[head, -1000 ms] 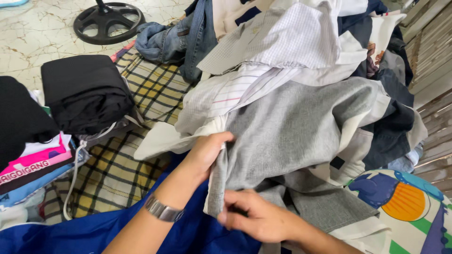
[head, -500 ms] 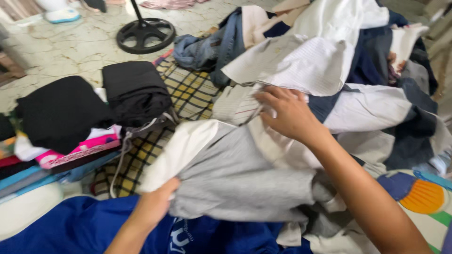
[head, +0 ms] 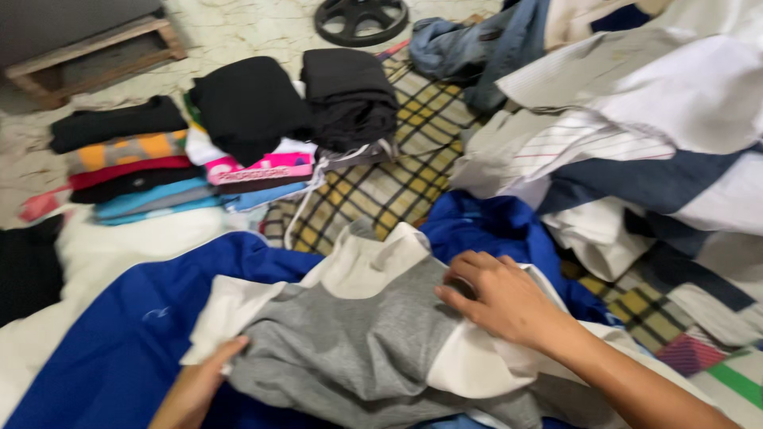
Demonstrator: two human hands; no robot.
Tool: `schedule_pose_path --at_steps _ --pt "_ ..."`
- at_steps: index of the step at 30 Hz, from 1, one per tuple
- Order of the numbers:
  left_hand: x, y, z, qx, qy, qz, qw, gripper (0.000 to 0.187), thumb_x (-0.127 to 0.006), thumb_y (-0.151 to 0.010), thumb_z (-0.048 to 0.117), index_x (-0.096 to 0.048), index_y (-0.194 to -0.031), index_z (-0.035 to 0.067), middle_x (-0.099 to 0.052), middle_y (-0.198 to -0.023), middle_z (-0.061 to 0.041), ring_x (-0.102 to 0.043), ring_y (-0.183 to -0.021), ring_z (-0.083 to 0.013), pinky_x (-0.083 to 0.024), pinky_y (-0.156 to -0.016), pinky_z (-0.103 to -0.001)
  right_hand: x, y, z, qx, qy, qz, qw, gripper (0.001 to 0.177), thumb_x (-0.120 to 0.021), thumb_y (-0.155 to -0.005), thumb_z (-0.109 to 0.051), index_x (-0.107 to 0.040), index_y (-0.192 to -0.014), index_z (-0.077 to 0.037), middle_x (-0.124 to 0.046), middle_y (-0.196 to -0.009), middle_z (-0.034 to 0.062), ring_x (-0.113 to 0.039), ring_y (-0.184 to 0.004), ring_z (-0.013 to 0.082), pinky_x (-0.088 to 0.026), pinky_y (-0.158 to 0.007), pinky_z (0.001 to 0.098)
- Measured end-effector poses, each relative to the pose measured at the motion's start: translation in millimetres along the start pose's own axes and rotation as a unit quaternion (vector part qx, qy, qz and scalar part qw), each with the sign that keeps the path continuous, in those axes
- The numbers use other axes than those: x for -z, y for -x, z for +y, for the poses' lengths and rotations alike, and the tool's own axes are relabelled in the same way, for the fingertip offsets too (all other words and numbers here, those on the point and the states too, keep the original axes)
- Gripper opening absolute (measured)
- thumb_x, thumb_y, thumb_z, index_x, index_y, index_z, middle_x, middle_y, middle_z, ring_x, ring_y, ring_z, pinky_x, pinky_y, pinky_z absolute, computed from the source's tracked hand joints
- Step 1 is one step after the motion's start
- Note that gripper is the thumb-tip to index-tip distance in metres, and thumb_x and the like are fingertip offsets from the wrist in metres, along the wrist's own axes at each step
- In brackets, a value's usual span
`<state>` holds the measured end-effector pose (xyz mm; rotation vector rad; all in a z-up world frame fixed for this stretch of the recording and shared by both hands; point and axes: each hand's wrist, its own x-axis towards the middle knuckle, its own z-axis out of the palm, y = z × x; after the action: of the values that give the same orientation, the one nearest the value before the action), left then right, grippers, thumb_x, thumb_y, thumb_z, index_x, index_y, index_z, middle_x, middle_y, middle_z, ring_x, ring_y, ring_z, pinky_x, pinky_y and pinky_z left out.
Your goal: The person picks up a grey and white sweatshirt from a pile of laundry and unfolds it to view different sections of the garment.
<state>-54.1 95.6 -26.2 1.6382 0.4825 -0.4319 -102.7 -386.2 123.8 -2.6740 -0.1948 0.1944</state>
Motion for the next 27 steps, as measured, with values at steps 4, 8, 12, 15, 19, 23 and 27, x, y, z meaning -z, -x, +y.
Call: schedule_pose_path --at_steps 4,8,12,15,19,23,27 --pt "-10.0 46.9 21.8 -0.068 -0.047 -0.04 0.996 0.074 -0.072 -0.08 0.038 -0.051 -0.147 0.016 -0.062 -0.137 0.005 -0.056 -0.125 -0.013 -0.041 -0.102 -0.031 -4.1 -0.2 1.0 -0.023 0.05 0.035 0.998 0.043 -0.067 -0.082 -0.047 -0.073 -0.11 -0.015 -0.067 -0.118 0.0061 -0.062 -0.109 0.0274 -0.046 -0.093 0.0422" --pt "-28.2 75.7 38.0 0.006 -0.205 -0.024 0.978 0.051 -0.066 -0.096 0.046 -0.065 -0.131 0.009 -0.07 -0.112 -0.02 -0.064 -0.103 -0.0347 -0.053 -0.089 -0.046 10.9 -3.2 3.8 -0.131 0.039 -0.025 0.99 0.048 -0.062 -0.086 -0.054 -0.07 -0.115 -0.016 -0.07 -0.116 0.0038 -0.067 -0.109 0.0244 -0.052 -0.096 0.0387" --pt "-64.2 124.3 80.3 0.028 -0.639 0.084 0.764 0.055 -0.053 -0.099 0.068 -0.076 -0.112 0.02 -0.076 -0.105 -0.014 -0.072 -0.103 -0.0319 -0.054 -0.089 -0.042 23.2 5.7 -1.3 -0.121 0.197 -0.123 0.965 0.058 -0.066 -0.083 -0.061 -0.064 -0.126 -0.021 -0.059 -0.126 -0.0005 -0.051 -0.127 0.0215 -0.042 -0.106 0.0409" --pt "-104.3 141.3 112.1 -0.069 -0.598 0.132 0.787 0.049 -0.056 -0.094 0.063 -0.075 -0.108 0.02 -0.079 -0.095 -0.01 -0.075 -0.095 -0.0324 -0.057 -0.082 -0.043 31.2 14.3 2.5 -0.061 0.218 -0.164 0.96 0.072 -0.077 -0.074 -0.057 -0.056 -0.132 -0.019 -0.053 -0.131 0.0003 -0.047 -0.126 0.0229 -0.041 -0.102 0.0403" --pt "-182.5 80.8 126.0 -0.336 -0.373 0.035 0.864 0.047 -0.064 -0.089 0.049 -0.068 -0.121 0.015 -0.075 -0.082 -0.011 -0.074 -0.073 -0.0305 -0.055 -0.066 -0.041 34.6 17.9 11.9 -0.037 0.254 -0.118 0.959 0.075 -0.084 -0.066 -0.046 -0.056 -0.13 -0.016 -0.053 -0.126 0.0013 -0.048 -0.123 0.0246 -0.043 -0.1 0.0393" --pt "-248.8 17.8 122.0 -0.331 -0.34 -0.052 0.879 0.06 -0.071 -0.087 0.047 -0.059 -0.133 0.012 -0.074 -0.08 -0.014 -0.072 -0.071 -0.0287 -0.054 -0.065 -0.04 29.3 15.0 21.4 -0.049 0.242 -0.054 0.968 0.048 -0.074 -0.077 -0.031 -0.061 -0.121 -0.017 -0.06 -0.115 0.0021 -0.056 -0.116 0.0238 -0.047 -0.095 0.0412" --pt "-268.8 -22.6 110.0 -0.273 -0.301 -0.18 0.896 0.039 -0.066 -0.1 0.037 -0.07 -0.102 -0.002 -0.074 -0.074 -0.017 -0.069 -0.06 -0.0263 -0.049 -0.056 -0.036 19.5 0.8 43.6 -0.004 -0.003 0.094 0.996 0.028 -0.064 -0.079 -0.011 -0.067 -0.107 -0.009 -0.073 -0.106 0.0132 -0.068 -0.098 0.0339 -0.053 -0.082 0.046"
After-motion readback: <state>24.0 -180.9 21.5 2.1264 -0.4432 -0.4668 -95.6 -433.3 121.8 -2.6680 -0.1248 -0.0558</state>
